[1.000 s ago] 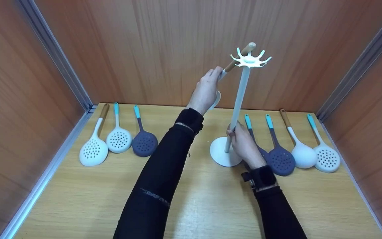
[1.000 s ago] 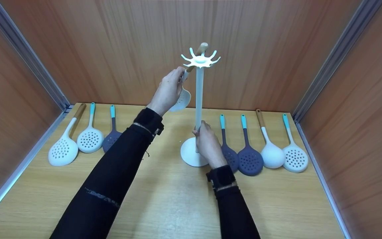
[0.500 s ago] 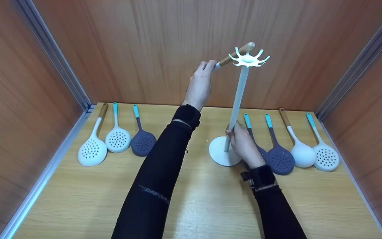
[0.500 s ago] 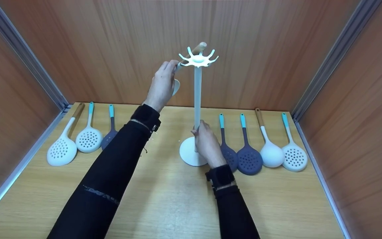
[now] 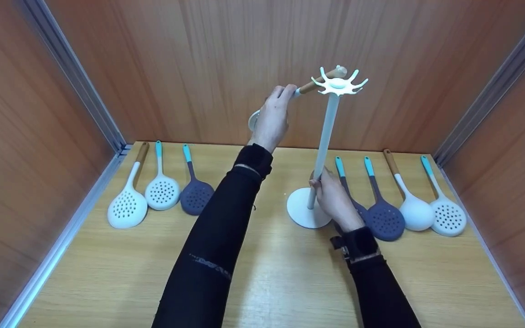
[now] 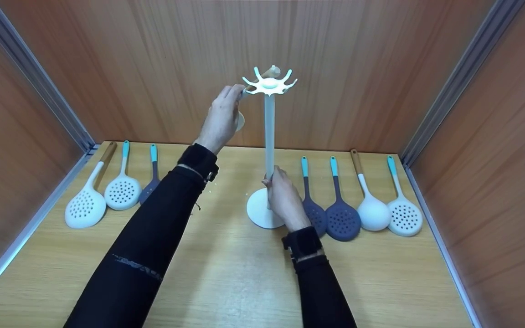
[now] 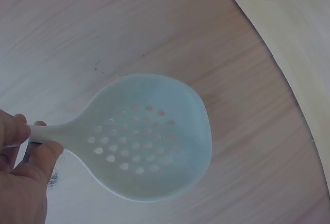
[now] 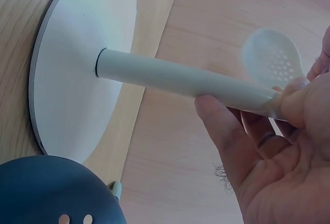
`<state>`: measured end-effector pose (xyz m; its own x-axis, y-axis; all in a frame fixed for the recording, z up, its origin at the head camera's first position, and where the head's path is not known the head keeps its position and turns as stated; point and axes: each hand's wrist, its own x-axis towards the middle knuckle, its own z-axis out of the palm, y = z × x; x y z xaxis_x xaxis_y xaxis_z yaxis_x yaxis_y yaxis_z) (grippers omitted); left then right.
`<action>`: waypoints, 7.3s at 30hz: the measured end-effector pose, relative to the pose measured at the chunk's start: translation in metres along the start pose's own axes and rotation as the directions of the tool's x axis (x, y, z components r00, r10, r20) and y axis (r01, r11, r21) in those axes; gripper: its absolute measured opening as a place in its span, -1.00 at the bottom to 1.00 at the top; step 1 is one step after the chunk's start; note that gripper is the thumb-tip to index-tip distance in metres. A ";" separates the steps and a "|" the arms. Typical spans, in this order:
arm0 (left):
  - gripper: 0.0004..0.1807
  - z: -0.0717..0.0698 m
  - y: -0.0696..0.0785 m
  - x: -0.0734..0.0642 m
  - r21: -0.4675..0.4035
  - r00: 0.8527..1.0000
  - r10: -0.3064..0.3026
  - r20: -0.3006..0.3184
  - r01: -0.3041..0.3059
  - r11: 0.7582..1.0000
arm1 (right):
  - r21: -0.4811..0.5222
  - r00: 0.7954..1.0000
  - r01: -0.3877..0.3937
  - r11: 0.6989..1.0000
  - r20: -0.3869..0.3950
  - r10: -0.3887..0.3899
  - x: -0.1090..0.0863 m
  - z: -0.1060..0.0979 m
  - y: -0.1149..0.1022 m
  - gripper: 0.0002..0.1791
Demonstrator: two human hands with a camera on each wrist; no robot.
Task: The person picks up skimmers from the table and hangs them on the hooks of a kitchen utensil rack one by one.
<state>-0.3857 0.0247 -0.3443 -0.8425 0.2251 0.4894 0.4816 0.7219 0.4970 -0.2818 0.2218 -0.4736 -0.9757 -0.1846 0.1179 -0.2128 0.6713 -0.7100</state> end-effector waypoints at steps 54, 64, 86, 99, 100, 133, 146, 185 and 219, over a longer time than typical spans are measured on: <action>-0.51 0.051 0.017 -0.039 -0.131 0.983 0.020 0.181 0.003 0.991 | 0.152 0.999 -0.048 0.987 0.004 0.048 0.000 -0.018 0.006 -0.64; -0.50 0.054 0.019 -0.044 -0.151 0.984 0.025 0.177 0.002 0.989 | 0.194 0.995 -0.043 0.980 -0.079 0.059 -0.001 -0.017 0.000 -0.58; -0.46 0.058 0.022 -0.054 -0.201 0.988 0.037 0.151 -0.006 0.980 | 0.140 0.987 -0.025 0.990 -0.157 0.047 -0.003 -0.013 -0.005 -0.64; -0.45 0.058 0.018 -0.060 -0.216 0.988 0.051 0.148 -0.019 0.976 | 0.097 0.989 -0.020 0.995 -0.144 0.034 -0.003 -0.011 -0.004 -0.54; -0.45 0.058 0.018 -0.061 -0.220 0.988 0.053 0.146 -0.020 0.975 | 0.091 0.989 -0.016 0.996 -0.142 0.029 -0.003 -0.010 -0.004 -0.52; -0.54 0.017 -0.015 -0.081 -0.070 0.990 -0.087 0.114 0.095 0.993 | 0.098 0.988 0.027 0.995 -0.157 -0.011 -0.005 -0.008 -0.001 -0.44; -0.52 0.005 -0.033 -0.089 0.080 0.956 -0.291 0.024 0.288 0.954 | 0.087 0.991 -0.012 0.996 -0.129 0.023 -0.004 -0.010 -0.002 -0.44; -0.38 -0.016 -0.109 -0.116 0.022 0.720 -0.690 -0.072 0.693 0.721 | 0.117 0.992 -0.023 0.993 -0.122 0.037 -0.005 -0.010 -0.003 -0.40; -0.31 -0.036 -0.168 -0.147 0.056 0.676 -0.735 -0.055 0.737 0.674 | 0.094 0.989 0.002 0.996 -0.147 0.012 -0.005 -0.008 -0.002 -0.44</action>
<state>-0.3337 -0.1528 -0.4740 -0.9102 -0.4142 0.0056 -0.3096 0.6890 0.6553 -0.2770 0.2271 -0.4674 -0.9752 -0.0695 0.2101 -0.2091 0.6001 -0.7721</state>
